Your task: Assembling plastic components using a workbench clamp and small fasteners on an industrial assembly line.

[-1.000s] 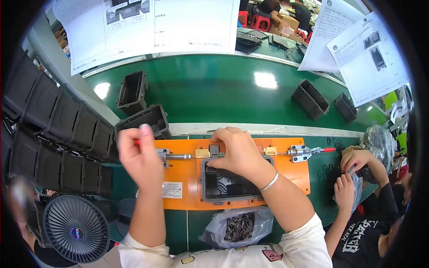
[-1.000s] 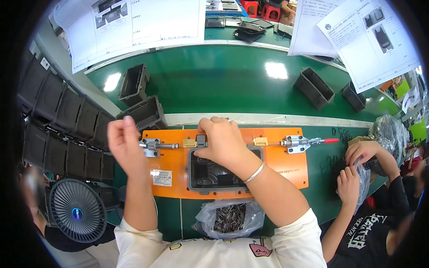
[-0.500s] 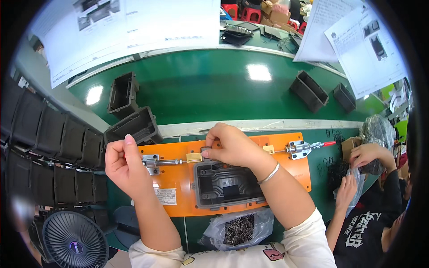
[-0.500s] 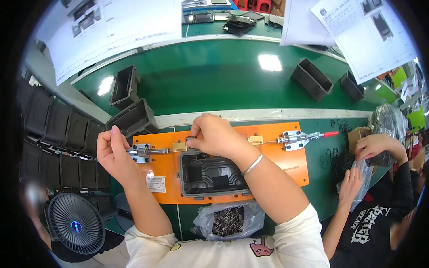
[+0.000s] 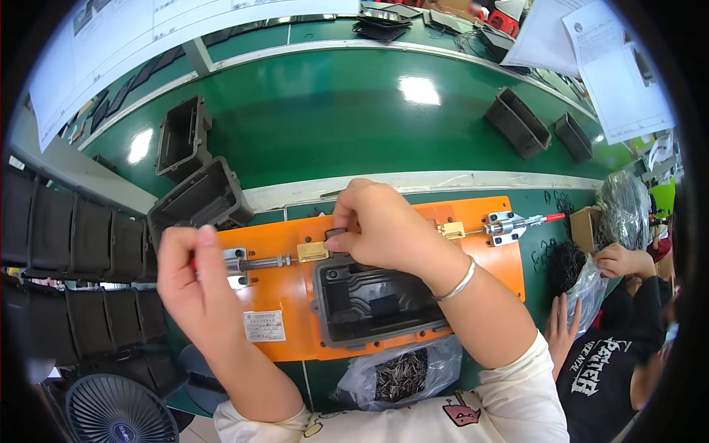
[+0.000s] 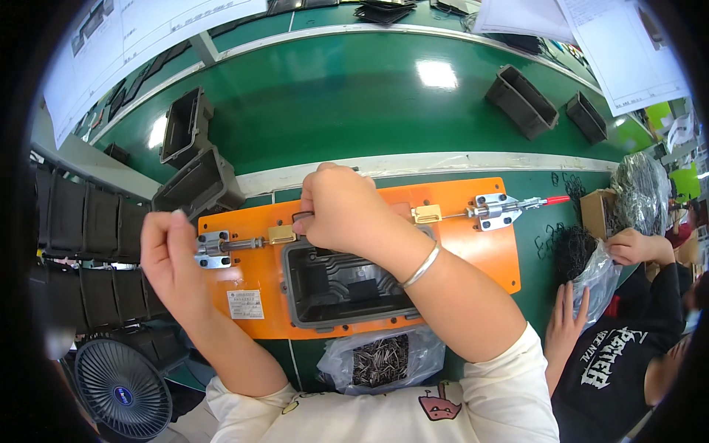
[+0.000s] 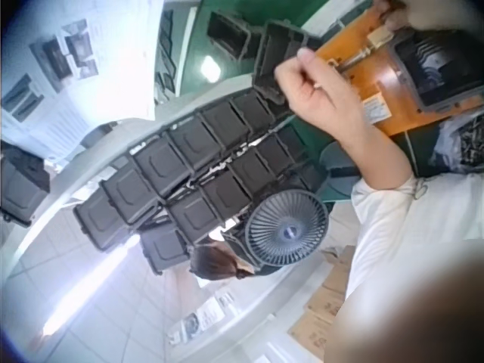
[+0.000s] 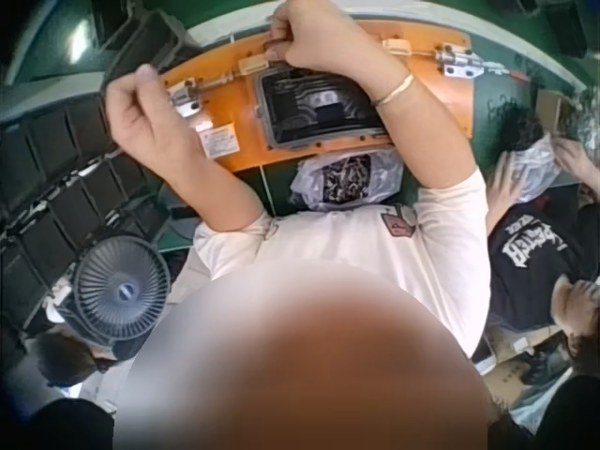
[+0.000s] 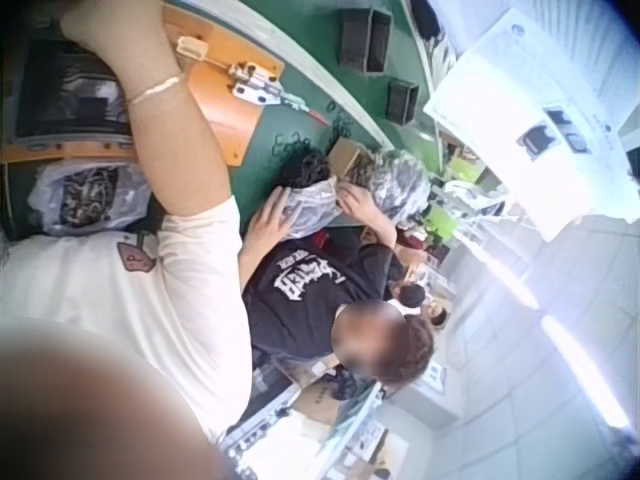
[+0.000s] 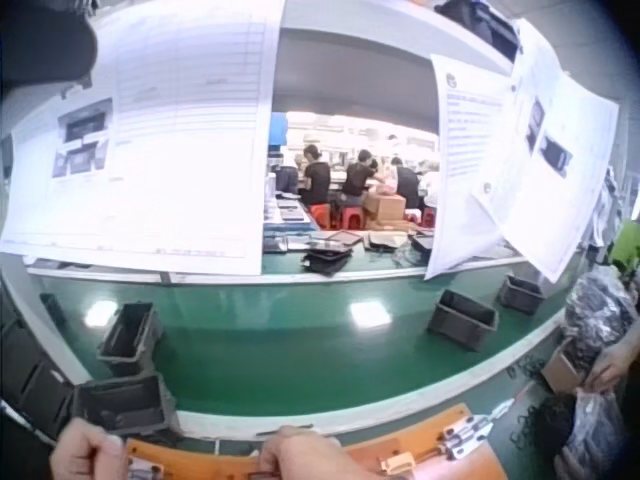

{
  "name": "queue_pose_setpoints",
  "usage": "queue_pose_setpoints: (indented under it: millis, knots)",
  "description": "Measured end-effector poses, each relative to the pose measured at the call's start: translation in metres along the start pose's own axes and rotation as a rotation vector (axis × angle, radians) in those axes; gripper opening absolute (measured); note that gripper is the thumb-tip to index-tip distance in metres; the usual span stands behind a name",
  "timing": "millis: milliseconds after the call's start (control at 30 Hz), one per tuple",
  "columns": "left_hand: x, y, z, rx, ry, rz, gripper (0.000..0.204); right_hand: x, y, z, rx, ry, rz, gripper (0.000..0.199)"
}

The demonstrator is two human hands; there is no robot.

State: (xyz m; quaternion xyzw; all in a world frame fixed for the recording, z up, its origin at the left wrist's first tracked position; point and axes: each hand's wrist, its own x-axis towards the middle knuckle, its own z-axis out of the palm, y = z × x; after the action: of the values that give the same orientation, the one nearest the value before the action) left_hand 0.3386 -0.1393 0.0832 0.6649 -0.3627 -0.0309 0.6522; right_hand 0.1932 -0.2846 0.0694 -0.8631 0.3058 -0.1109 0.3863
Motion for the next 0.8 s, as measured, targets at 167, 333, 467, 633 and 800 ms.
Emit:
queue_pose_setpoints:
  millis: [167,333,467,633,800]
  knots:
    - [-0.004,-0.004,0.007,0.269,-0.143,0.106,0.021,-0.001,-0.004,0.000,-0.002,-0.005,0.045,0.023]
    - [-0.003,-0.003,0.008,0.298,-0.173,0.129,0.020,-0.001,-0.004,0.001,0.036,0.016,0.053,0.021]
    - [-0.004,-0.002,0.009,0.375,-0.184,0.135,0.020,-0.002,-0.004,0.001,0.057,-0.013,0.069,0.021]
    - [-0.002,-0.001,0.003,0.372,-0.198,0.150,0.020,-0.002,-0.003,-0.002,0.189,-0.034,0.157,0.020]
    - [0.003,0.003,-0.011,-0.199,0.073,-0.003,0.017,-0.001,0.001,-0.002,0.213,-0.015,0.066,0.020]
